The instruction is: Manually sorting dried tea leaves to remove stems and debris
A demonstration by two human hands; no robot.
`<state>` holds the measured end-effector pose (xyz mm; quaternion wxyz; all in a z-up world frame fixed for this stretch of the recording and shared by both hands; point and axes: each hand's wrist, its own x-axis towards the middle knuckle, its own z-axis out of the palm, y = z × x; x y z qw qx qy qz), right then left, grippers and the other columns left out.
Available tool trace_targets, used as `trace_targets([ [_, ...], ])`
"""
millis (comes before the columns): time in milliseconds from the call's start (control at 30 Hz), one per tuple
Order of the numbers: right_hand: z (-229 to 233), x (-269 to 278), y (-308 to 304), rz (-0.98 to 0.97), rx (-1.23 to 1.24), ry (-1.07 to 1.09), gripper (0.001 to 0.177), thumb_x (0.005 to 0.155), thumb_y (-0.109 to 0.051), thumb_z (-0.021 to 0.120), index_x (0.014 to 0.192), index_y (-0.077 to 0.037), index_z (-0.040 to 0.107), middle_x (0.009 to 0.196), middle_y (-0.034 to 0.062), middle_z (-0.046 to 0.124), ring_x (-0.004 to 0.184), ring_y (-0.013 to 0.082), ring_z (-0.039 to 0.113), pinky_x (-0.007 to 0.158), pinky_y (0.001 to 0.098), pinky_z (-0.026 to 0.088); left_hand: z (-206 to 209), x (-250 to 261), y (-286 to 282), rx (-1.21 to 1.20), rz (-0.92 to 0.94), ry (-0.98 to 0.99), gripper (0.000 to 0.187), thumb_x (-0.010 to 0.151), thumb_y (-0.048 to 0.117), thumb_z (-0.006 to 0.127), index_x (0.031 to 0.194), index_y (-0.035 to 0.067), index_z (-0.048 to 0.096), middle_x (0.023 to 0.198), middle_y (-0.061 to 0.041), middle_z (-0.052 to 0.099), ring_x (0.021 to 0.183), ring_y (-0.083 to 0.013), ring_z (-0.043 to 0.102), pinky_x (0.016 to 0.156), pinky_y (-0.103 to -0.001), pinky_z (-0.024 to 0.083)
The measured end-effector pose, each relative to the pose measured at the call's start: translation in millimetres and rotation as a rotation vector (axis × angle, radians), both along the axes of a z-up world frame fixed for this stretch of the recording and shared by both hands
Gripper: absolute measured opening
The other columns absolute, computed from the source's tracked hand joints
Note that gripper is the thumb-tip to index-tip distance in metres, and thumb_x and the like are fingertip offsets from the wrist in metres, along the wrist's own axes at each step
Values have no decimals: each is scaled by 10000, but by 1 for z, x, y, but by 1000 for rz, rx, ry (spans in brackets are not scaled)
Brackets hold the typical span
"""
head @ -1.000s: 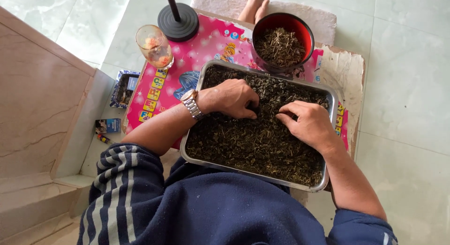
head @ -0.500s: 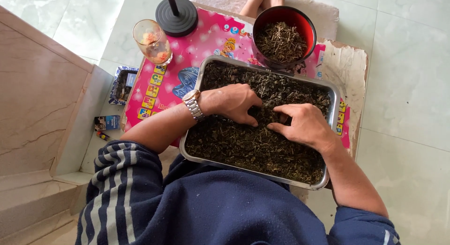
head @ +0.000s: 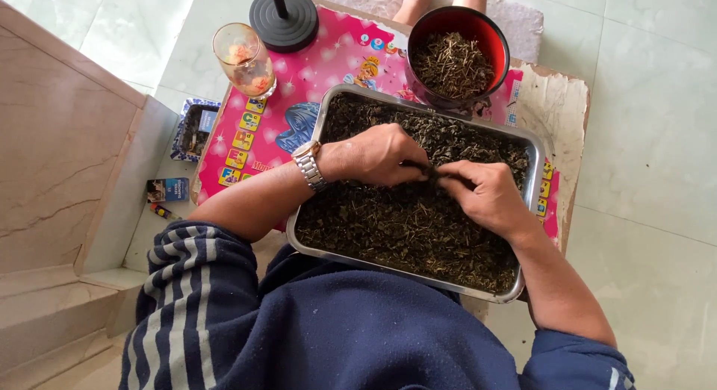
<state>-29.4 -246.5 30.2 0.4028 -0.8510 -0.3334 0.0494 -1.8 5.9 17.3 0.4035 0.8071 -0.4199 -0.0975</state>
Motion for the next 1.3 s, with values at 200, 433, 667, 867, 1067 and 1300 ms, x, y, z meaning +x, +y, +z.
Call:
trace_targets([
  [200,-3,2,-5,-72,35,-106,152,1023,-155,662,1073,-91,790,966,111,794,868,318,761,703,391,609,3,5,3,-167,-12,-109,276,1035,213,605,865,38,733,719,-151,727,577,-247,717,538,-333,613],
  [433,34,-8,-12,-286,-398,-186,290,1027,-348,739,904,-89,783,726,110,741,637,249,720,604,354,586,35,-10,7,109,213,-210,287,950,319,676,938,47,766,740,-125,724,572,-231,706,499,-309,559],
  [667,24,-1,7,-248,-638,232,466,1009,-469,655,1169,-46,765,829,200,787,676,298,754,693,396,591,12,-12,-9,286,228,64,397,875,404,749,1089,70,752,840,-168,765,754,-354,771,636,-460,620],
  [867,13,1,6,-154,-352,361,502,839,-339,834,1241,-59,723,959,219,780,792,359,759,683,462,582,20,-13,-17,122,60,282,583,756,144,870,1267,-14,638,1137,-268,710,1018,-459,722,843,-550,634],
  [1067,-11,0,-9,-190,-58,256,297,846,-113,810,1137,-110,754,820,118,778,679,175,720,572,307,572,17,-12,-14,-81,65,189,204,840,14,769,1028,-7,692,955,-190,742,916,-378,754,777,-469,654],
  [1300,-13,3,-12,-166,-102,-98,228,1022,-353,693,1117,-161,771,826,78,763,718,251,725,608,364,575,30,-12,-7,-291,35,40,102,884,72,798,966,23,762,933,-180,763,839,-307,765,723,-396,635],
])
